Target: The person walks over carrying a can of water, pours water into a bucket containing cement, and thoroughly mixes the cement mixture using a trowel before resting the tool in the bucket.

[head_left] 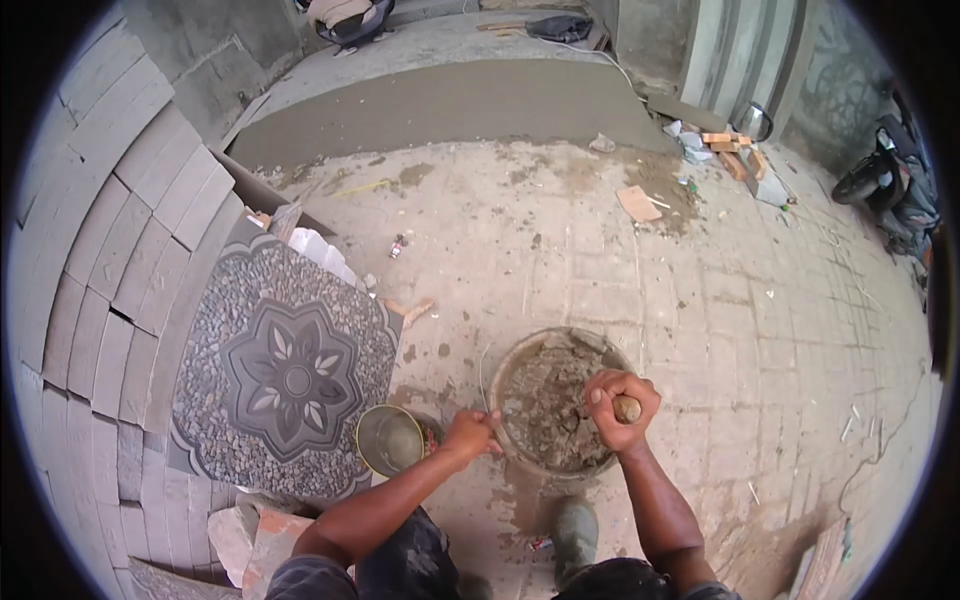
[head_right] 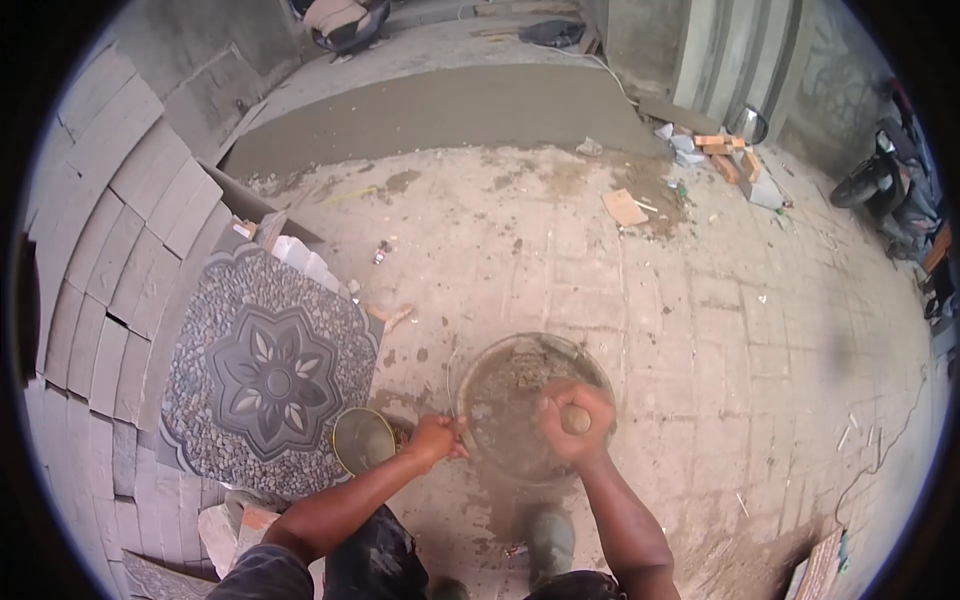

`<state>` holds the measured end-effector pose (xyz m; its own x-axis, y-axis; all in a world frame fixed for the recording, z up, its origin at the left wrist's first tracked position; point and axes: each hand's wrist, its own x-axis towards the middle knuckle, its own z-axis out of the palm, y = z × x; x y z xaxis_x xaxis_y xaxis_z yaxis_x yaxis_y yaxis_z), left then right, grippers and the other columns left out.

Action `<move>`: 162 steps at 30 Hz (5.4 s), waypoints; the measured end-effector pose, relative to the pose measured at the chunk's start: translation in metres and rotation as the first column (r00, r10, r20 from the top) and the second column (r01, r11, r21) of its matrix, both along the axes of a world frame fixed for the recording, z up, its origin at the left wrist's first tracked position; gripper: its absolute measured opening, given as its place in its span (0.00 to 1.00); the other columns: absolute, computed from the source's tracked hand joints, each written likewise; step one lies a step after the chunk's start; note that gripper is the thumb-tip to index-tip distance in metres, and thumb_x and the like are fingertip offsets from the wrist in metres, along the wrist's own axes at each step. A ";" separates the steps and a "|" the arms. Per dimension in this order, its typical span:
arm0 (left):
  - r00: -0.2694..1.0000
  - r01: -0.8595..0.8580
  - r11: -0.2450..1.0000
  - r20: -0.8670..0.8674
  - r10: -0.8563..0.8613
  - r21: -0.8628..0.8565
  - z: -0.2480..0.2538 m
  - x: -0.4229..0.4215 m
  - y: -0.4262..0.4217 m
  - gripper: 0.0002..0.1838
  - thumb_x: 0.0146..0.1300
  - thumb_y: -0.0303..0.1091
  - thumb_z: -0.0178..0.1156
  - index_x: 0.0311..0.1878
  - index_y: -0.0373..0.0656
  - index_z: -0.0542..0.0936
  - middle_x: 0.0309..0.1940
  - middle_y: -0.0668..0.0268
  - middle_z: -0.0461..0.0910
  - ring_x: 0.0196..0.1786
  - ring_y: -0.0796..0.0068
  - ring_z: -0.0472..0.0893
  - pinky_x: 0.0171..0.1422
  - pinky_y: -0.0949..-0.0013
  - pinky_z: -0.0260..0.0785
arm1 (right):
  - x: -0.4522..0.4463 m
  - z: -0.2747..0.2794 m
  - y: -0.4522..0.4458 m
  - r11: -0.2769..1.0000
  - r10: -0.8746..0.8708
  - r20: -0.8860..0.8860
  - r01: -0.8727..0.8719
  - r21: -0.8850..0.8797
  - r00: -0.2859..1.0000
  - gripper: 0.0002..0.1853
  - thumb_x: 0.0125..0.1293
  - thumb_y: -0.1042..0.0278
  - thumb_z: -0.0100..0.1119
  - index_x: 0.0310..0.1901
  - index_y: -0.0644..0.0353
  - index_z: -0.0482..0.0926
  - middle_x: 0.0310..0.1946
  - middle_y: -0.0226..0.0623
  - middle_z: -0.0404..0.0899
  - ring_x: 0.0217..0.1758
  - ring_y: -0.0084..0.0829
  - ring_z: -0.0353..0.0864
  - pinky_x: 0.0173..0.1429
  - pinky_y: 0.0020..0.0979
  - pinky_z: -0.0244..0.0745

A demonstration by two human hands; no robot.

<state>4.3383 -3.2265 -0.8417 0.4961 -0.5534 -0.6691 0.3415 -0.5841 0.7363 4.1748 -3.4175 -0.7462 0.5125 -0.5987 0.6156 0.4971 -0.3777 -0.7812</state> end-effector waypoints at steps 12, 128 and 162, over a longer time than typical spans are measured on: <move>0.939 0.002 0.995 0.343 -0.036 0.099 -0.003 0.028 -0.026 0.28 0.75 0.53 0.55 0.34 0.34 0.84 0.24 0.58 0.83 0.28 0.69 0.82 0.41 0.60 0.73 | 0.108 -0.144 -0.047 0.978 0.144 -0.379 -0.073 0.196 0.914 0.11 0.61 0.77 0.59 0.24 0.59 0.68 0.21 0.28 0.75 0.22 0.18 0.74 0.27 0.27 0.70; 0.953 0.248 0.969 0.176 -0.245 0.009 -0.009 0.042 -0.058 0.25 0.76 0.57 0.52 0.46 0.40 0.79 0.29 0.70 0.73 0.34 0.75 0.70 0.45 0.64 0.69 | -0.054 -0.020 0.004 0.981 0.154 -0.243 -0.119 0.154 0.958 0.10 0.61 0.84 0.54 0.24 0.62 0.67 0.21 0.34 0.75 0.23 0.24 0.73 0.29 0.28 0.70; 0.829 0.240 0.966 -0.539 -0.152 0.098 0.005 0.038 0.006 0.30 0.75 0.65 0.48 0.55 0.44 0.75 0.42 0.65 0.79 0.52 0.64 0.82 0.61 0.52 0.74 | 0.003 -0.086 -0.020 0.991 -0.118 -0.421 0.134 0.008 0.899 0.09 0.55 0.77 0.65 0.24 0.59 0.73 0.21 0.27 0.75 0.25 0.17 0.70 0.31 0.25 0.69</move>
